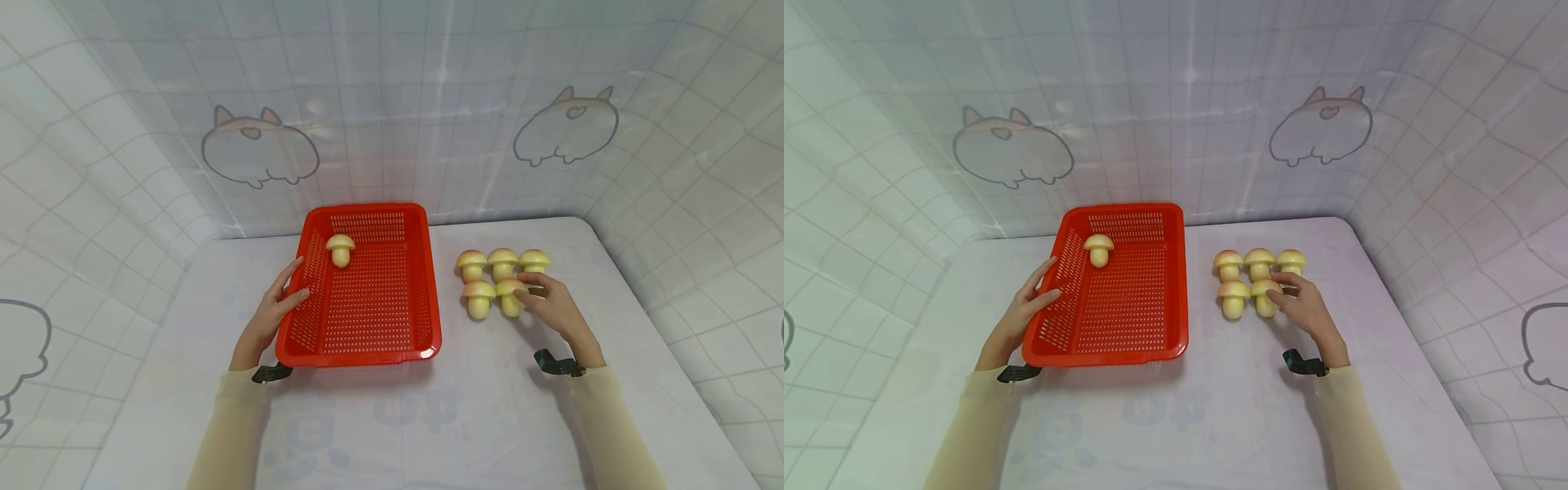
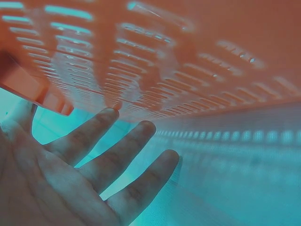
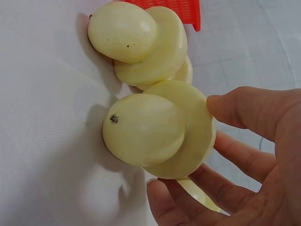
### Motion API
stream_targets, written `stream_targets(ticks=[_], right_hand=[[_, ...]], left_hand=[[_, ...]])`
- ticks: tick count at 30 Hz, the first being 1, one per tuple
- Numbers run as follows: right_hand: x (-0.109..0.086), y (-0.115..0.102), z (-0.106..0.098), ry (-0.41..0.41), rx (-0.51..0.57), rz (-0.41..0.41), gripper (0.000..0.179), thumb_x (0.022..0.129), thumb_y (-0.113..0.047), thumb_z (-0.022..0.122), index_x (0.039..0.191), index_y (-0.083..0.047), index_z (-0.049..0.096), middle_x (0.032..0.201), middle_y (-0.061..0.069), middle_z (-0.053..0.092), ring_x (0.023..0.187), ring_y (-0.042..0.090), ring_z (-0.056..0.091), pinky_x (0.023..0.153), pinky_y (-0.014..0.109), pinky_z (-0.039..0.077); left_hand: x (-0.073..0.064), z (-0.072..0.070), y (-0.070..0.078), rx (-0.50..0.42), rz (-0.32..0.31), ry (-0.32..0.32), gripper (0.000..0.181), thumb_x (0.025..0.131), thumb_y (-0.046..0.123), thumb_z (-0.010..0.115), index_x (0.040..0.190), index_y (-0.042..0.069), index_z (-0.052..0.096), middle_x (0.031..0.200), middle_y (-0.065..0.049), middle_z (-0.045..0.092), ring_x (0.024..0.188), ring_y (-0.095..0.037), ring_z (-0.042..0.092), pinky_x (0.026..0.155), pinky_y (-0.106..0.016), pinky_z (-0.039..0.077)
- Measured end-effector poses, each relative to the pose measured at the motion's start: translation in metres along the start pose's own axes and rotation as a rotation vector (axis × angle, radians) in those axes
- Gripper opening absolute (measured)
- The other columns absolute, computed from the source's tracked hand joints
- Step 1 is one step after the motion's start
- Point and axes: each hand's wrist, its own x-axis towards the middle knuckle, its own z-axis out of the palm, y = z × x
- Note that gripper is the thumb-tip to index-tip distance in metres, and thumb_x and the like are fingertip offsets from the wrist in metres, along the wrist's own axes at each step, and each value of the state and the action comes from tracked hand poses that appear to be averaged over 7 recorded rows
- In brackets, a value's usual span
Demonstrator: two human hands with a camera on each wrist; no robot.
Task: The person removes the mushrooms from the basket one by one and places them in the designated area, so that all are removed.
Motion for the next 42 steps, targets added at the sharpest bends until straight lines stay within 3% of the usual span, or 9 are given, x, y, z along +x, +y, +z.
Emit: stream_targets(ticks=[11,20,22,24,27,29,34,42], right_hand=[[-0.001,0.002,-0.002,0.003,0.002,0.019,0.056,0.104,-0.037,0.061,0.147,-0.003,0.052,0.149,0.025,0.052,0.132,0.05,0.053,0.101,0.06,0.05],[-0.002,-0.008,-0.008,0.014,-0.028,-0.022,0.054,0.104,-0.035,0.061,0.145,0.0,0.053,0.148,0.025,0.053,0.133,0.049,0.054,0.102,0.059,0.05],[-0.002,-0.013,-0.01,0.032,-0.043,-0.041,0.054,0.104,-0.034,0.062,0.144,0.001,0.053,0.147,0.025,0.054,0.132,0.049,0.054,0.099,0.052,0.054],[-0.002,-0.019,-0.013,0.057,-0.05,-0.062,0.054,0.103,-0.032,0.063,0.144,0.001,0.053,0.146,0.025,0.055,0.13,0.048,0.056,0.093,0.036,0.056],[-0.001,-0.029,-0.016,0.093,-0.052,-0.099,0.053,0.102,-0.03,0.065,0.145,-0.001,0.052,0.145,0.025,0.056,0.129,0.046,0.057,0.088,0.018,0.051],[0.0,-0.035,-0.017,0.111,-0.055,-0.119,0.055,0.102,-0.029,0.065,0.147,-0.002,0.05,0.144,0.025,0.056,0.13,0.045,0.057,0.091,0.022,0.052],[0.003,-0.054,-0.018,0.117,-0.033,-0.157,0.059,0.102,-0.027,0.066,0.152,-0.005,0.045,0.145,0.025,0.055,0.13,0.044,0.057,0.104,0.056,0.048],[0.013,-0.081,-0.005,0.072,0.06,-0.21,0.065,0.099,-0.019,0.071,0.155,-0.006,0.041,0.149,0.027,0.05,0.132,0.049,0.054,0.105,0.06,0.048]], left_hand=[[0.0,0.0,-0.001,0.013,-0.001,0.008,0.069,0.107,0.026,0.055,0.165,0.036,0.019,0.152,-0.026,0.042,0.111,-0.023,0.068,0.084,-0.034,0.061],[0.0,0.001,0.002,0.034,-0.005,0.011,0.069,0.107,0.028,0.056,0.165,0.037,0.019,0.152,-0.026,0.043,0.112,-0.025,0.068,0.084,-0.033,0.061],[0.0,0.001,0.002,0.035,-0.004,0.01,0.069,0.107,0.028,0.056,0.165,0.037,0.019,0.152,-0.026,0.043,0.111,-0.025,0.069,0.084,-0.033,0.062],[0.0,0.0,0.002,0.036,-0.005,0.011,0.069,0.107,0.028,0.056,0.165,0.038,0.019,0.151,-0.026,0.044,0.111,-0.024,0.069,0.084,-0.033,0.061],[0.0,0.0,0.002,0.038,-0.007,0.012,0.069,0.107,0.028,0.056,0.164,0.038,0.02,0.15,-0.027,0.045,0.11,-0.024,0.069,0.084,-0.032,0.061],[0.0,0.0,0.003,0.042,-0.006,0.009,0.069,0.107,0.028,0.056,0.164,0.038,0.02,0.151,-0.027,0.045,0.111,-0.023,0.068,0.084,-0.032,0.061],[0.001,0.0,0.003,0.052,-0.005,0.003,0.069,0.107,0.028,0.056,0.165,0.037,0.019,0.152,-0.026,0.044,0.112,-0.023,0.067,0.084,-0.032,0.061],[0.001,-0.001,0.002,0.028,-0.004,-0.002,0.069,0.107,0.027,0.056,0.165,0.037,0.02,0.149,-0.027,0.046,0.109,-0.018,0.069,0.084,-0.031,0.061]])
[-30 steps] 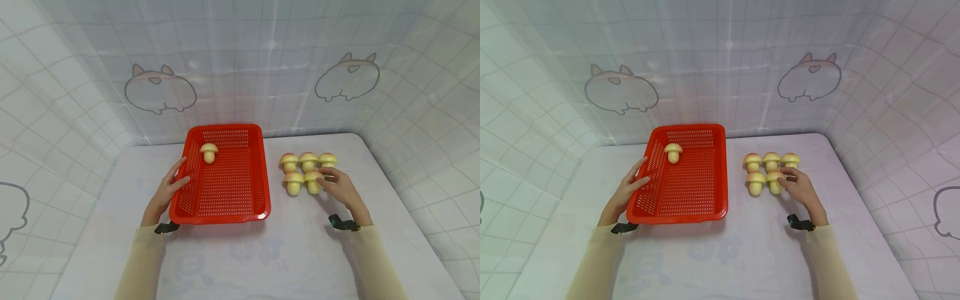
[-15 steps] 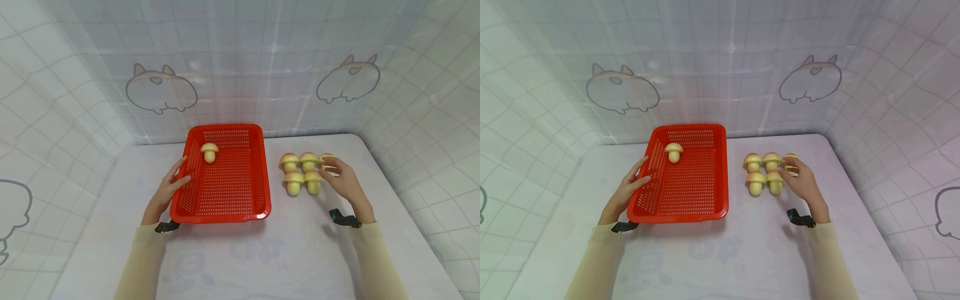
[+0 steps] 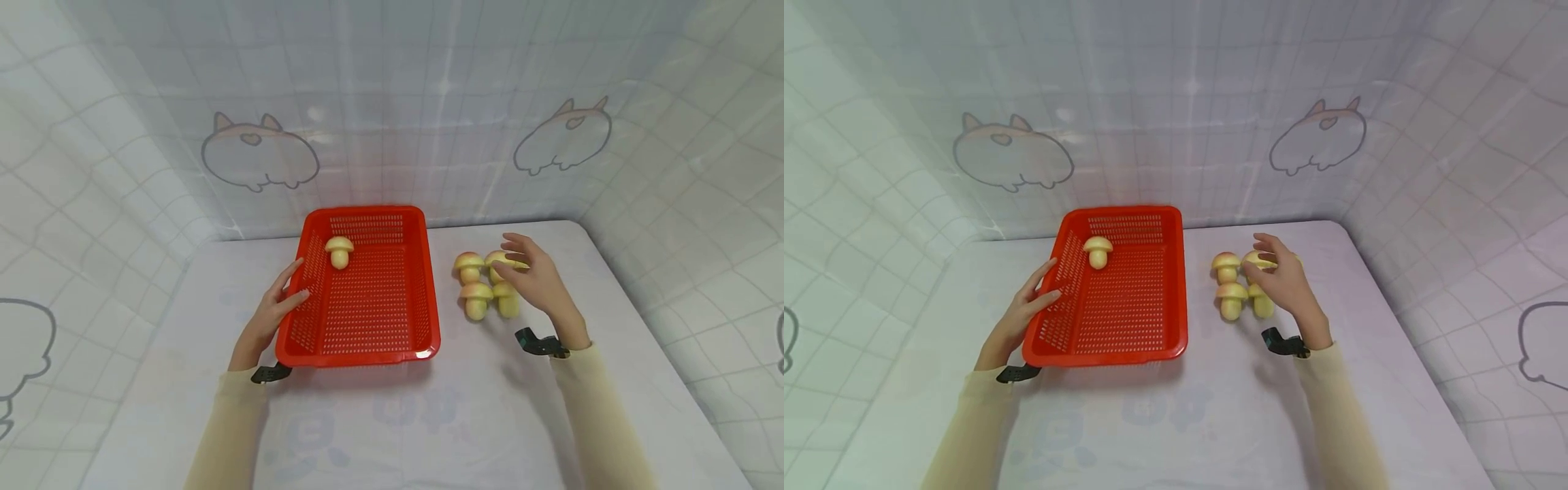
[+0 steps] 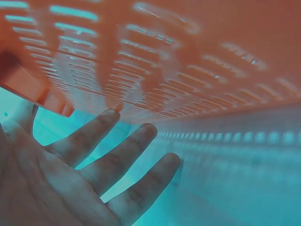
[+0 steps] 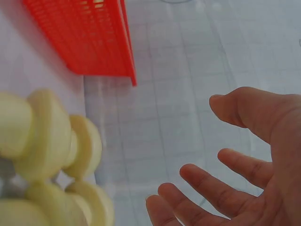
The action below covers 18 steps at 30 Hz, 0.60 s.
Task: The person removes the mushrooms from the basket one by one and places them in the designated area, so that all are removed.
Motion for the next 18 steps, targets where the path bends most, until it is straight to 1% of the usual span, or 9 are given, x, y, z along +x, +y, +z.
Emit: stream_targets(ticks=[3,7,9,14,18], right_hand=[[0.006,-0.005,0.007,-0.026,0.026,0.022,0.067,0.098,-0.021,0.071,0.156,-0.008,0.039,0.153,0.026,0.048,0.135,0.048,0.051,0.107,0.062,0.047],[0.014,-0.012,0.016,-0.055,0.065,0.052,0.07,0.098,-0.026,0.072,0.157,-0.012,0.038,0.156,0.022,0.045,0.138,0.046,0.049,0.108,0.06,0.046],[0.018,-0.015,0.022,-0.065,0.08,0.053,0.071,0.097,-0.028,0.073,0.157,-0.013,0.038,0.156,0.02,0.045,0.139,0.046,0.048,0.109,0.059,0.046],[0.031,-0.02,0.036,-0.081,0.113,0.037,0.073,0.096,-0.027,0.075,0.157,-0.012,0.037,0.155,0.02,0.046,0.136,0.043,0.053,0.109,0.056,0.048],[0.038,-0.023,0.046,-0.091,0.135,0.053,0.072,0.095,-0.027,0.075,0.156,-0.014,0.039,0.152,0.018,0.05,0.132,0.039,0.057,0.106,0.054,0.051]], left_hand=[[0.0,0.0,0.0,-0.004,-0.009,-0.001,0.069,0.107,0.028,0.056,0.165,0.038,0.02,0.148,-0.028,0.047,0.109,-0.019,0.069,0.084,-0.031,0.061],[0.001,0.001,0.001,-0.002,-0.013,-0.002,0.069,0.107,0.028,0.057,0.165,0.038,0.02,0.148,-0.028,0.047,0.108,-0.017,0.068,0.085,-0.03,0.06],[0.001,0.0,0.002,0.002,-0.014,0.001,0.069,0.107,0.028,0.056,0.165,0.038,0.02,0.149,-0.028,0.046,0.109,-0.016,0.068,0.085,-0.03,0.06],[-0.002,0.001,0.006,0.001,-0.022,0.012,0.069,0.107,0.028,0.056,0.165,0.038,0.019,0.148,-0.028,0.046,0.109,-0.019,0.068,0.084,-0.031,0.061],[-0.002,0.002,0.009,0.004,-0.038,0.019,0.07,0.106,0.029,0.057,0.164,0.038,0.019,0.148,-0.028,0.047,0.11,-0.021,0.068,0.084,-0.031,0.061]])
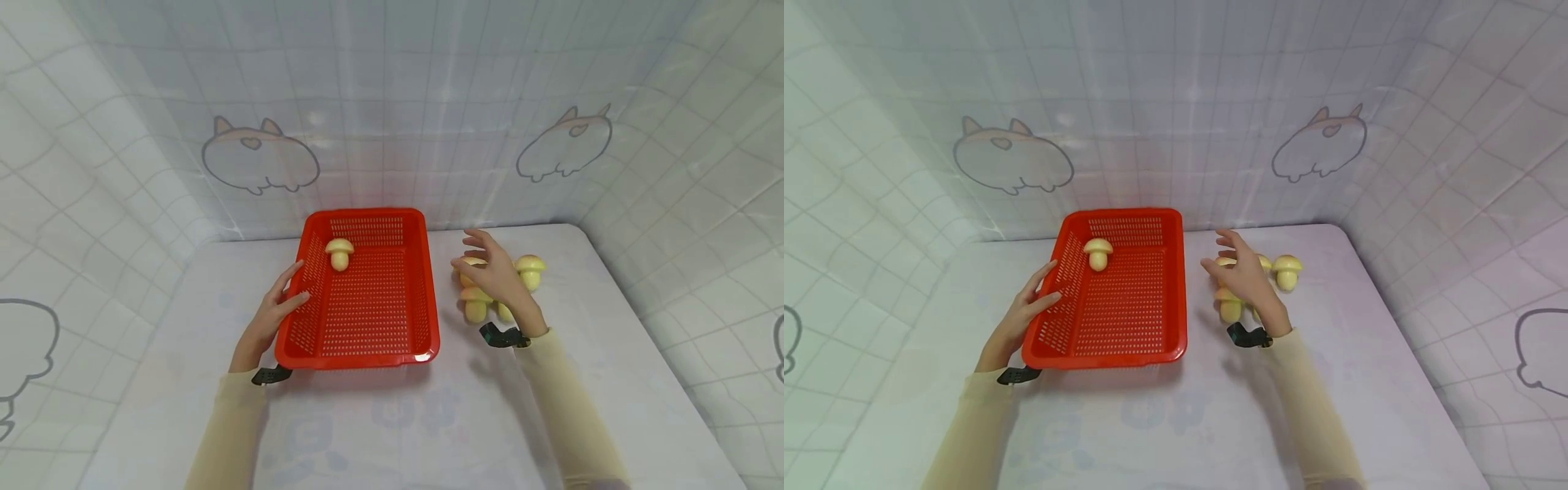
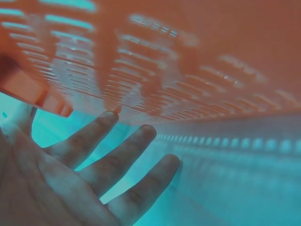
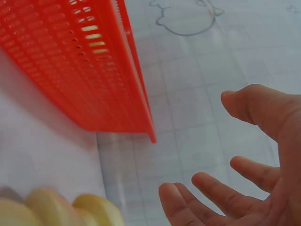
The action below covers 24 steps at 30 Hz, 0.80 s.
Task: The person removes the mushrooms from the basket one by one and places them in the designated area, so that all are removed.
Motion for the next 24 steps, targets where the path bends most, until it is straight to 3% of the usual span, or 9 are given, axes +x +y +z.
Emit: stream_targets(ticks=[4,15,24], right_hand=[[0.005,-0.001,0.01,-0.007,-0.001,0.012,0.072,0.095,-0.031,0.075,0.156,-0.017,0.041,0.152,0.016,0.051,0.133,0.038,0.056,0.106,0.053,0.051],[0.014,-0.012,0.032,-0.028,-0.007,-0.062,0.07,0.094,-0.03,0.076,0.155,-0.02,0.042,0.152,0.014,0.052,0.133,0.036,0.056,0.108,0.051,0.05],[0.025,-0.022,0.051,-0.108,-0.013,-0.089,0.071,0.094,-0.032,0.076,0.155,-0.02,0.041,0.154,0.019,0.047,0.135,0.04,0.053,0.108,0.052,0.05]], left_hand=[[0.001,0.0,-0.001,0.014,-0.009,0.005,0.07,0.106,0.031,0.057,0.164,0.039,0.019,0.148,-0.028,0.047,0.109,-0.02,0.068,0.084,-0.031,0.06],[0.0,-0.001,-0.004,0.017,0.004,-0.003,0.07,0.106,0.03,0.057,0.164,0.039,0.02,0.147,-0.028,0.048,0.109,-0.02,0.069,0.085,-0.032,0.061],[-0.002,0.0,-0.005,0.006,0.001,0.004,0.069,0.106,0.031,0.058,0.164,0.04,0.021,0.149,-0.026,0.047,0.113,-0.025,0.067,0.087,-0.034,0.06]])
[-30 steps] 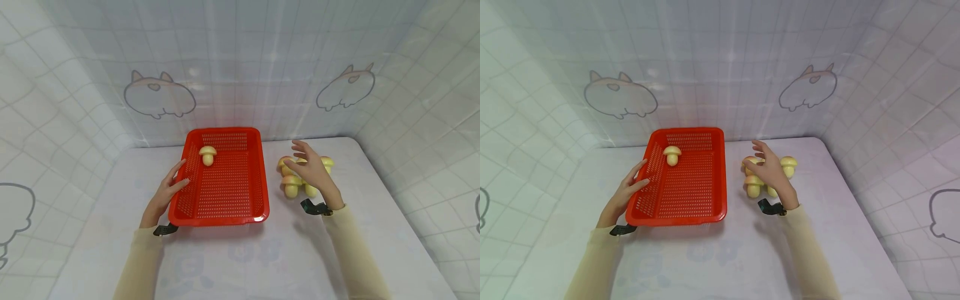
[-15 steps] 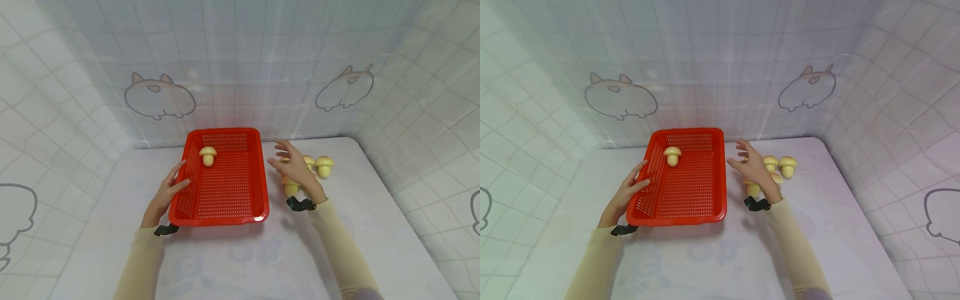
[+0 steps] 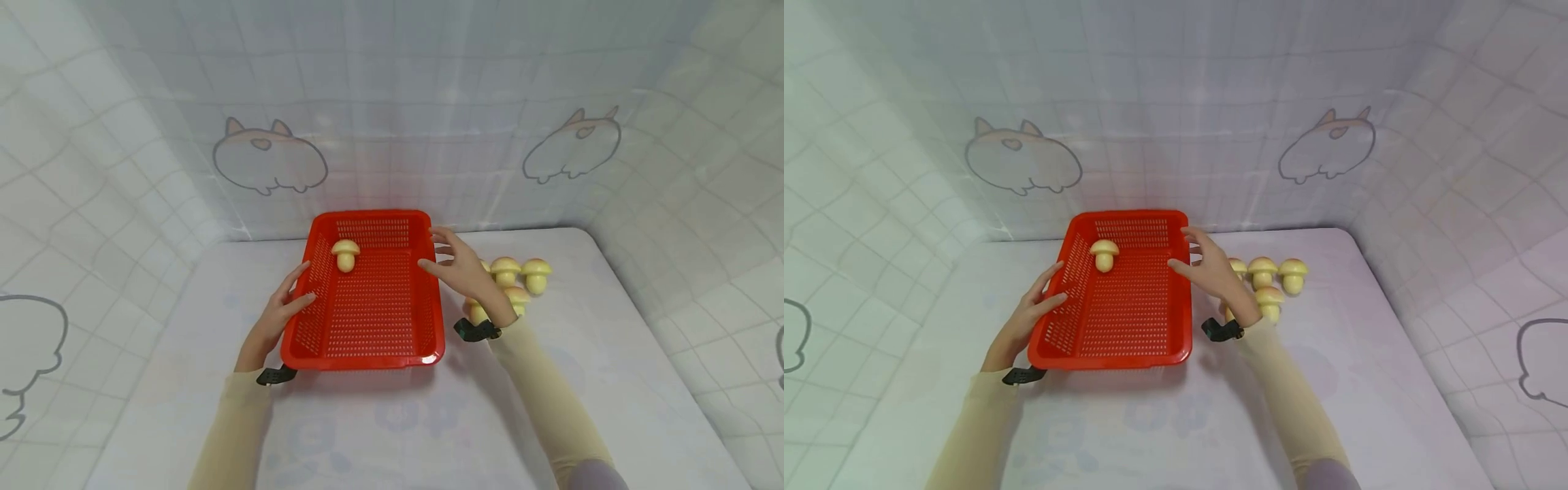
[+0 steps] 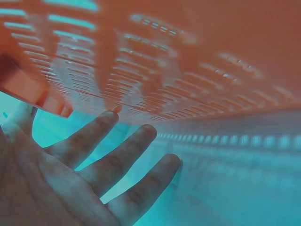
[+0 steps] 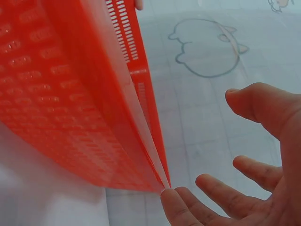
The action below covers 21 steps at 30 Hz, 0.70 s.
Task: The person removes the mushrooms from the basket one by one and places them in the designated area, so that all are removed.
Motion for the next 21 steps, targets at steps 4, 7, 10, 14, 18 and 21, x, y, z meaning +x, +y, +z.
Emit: stream_targets(ticks=[4,7,10,14,18,21], right_hand=[[0.005,-0.003,0.004,-0.012,-0.059,0.008,0.075,0.094,-0.038,0.075,0.157,-0.02,0.039,0.154,0.018,0.047,0.136,0.038,0.051,0.109,0.052,0.048],[0.009,-0.008,0.006,0.001,-0.092,0.007,0.077,0.094,-0.041,0.075,0.157,-0.019,0.039,0.154,0.018,0.047,0.134,0.04,0.052,0.109,0.053,0.047],[0.013,-0.014,0.007,0.009,-0.099,-0.002,0.077,0.093,-0.041,0.075,0.157,-0.018,0.039,0.154,0.018,0.048,0.134,0.041,0.052,0.109,0.053,0.047],[0.017,-0.02,0.009,0.003,-0.086,-0.016,0.074,0.094,-0.037,0.075,0.156,-0.016,0.04,0.153,0.017,0.049,0.137,0.042,0.05,0.111,0.053,0.046],[0.022,-0.023,0.011,-0.003,-0.066,-0.019,0.072,0.094,-0.035,0.075,0.155,-0.015,0.042,0.151,0.015,0.049,0.135,0.041,0.05,0.111,0.052,0.047],[0.028,-0.024,0.013,-0.008,-0.056,-0.014,0.071,0.094,-0.036,0.075,0.155,-0.017,0.042,0.151,0.013,0.05,0.134,0.038,0.05,0.11,0.05,0.047]], left_hand=[[0.0,0.0,0.0,-0.003,-0.002,-0.004,0.069,0.106,0.03,0.057,0.164,0.04,0.02,0.149,-0.026,0.047,0.113,-0.026,0.068,0.087,-0.034,0.061],[0.0,-0.001,0.002,-0.003,0.0,-0.005,0.069,0.106,0.03,0.057,0.164,0.039,0.02,0.149,-0.026,0.047,0.112,-0.026,0.068,0.086,-0.034,0.061],[0.001,-0.001,0.003,0.01,-0.002,-0.004,0.07,0.106,0.03,0.058,0.164,0.039,0.02,0.15,-0.025,0.047,0.113,-0.026,0.067,0.086,-0.033,0.061],[0.001,-0.002,0.004,0.032,-0.009,-0.001,0.07,0.106,0.03,0.058,0.164,0.039,0.02,0.15,-0.025,0.047,0.114,-0.026,0.066,0.086,-0.032,0.06],[0.0,-0.002,0.004,0.034,-0.005,-0.005,0.071,0.105,0.031,0.058,0.164,0.037,0.02,0.15,-0.025,0.047,0.113,-0.026,0.065,0.086,-0.032,0.06],[0.001,-0.002,0.006,0.036,-0.006,-0.005,0.07,0.106,0.03,0.058,0.164,0.038,0.021,0.149,-0.025,0.047,0.113,-0.025,0.065,0.087,-0.032,0.06]])
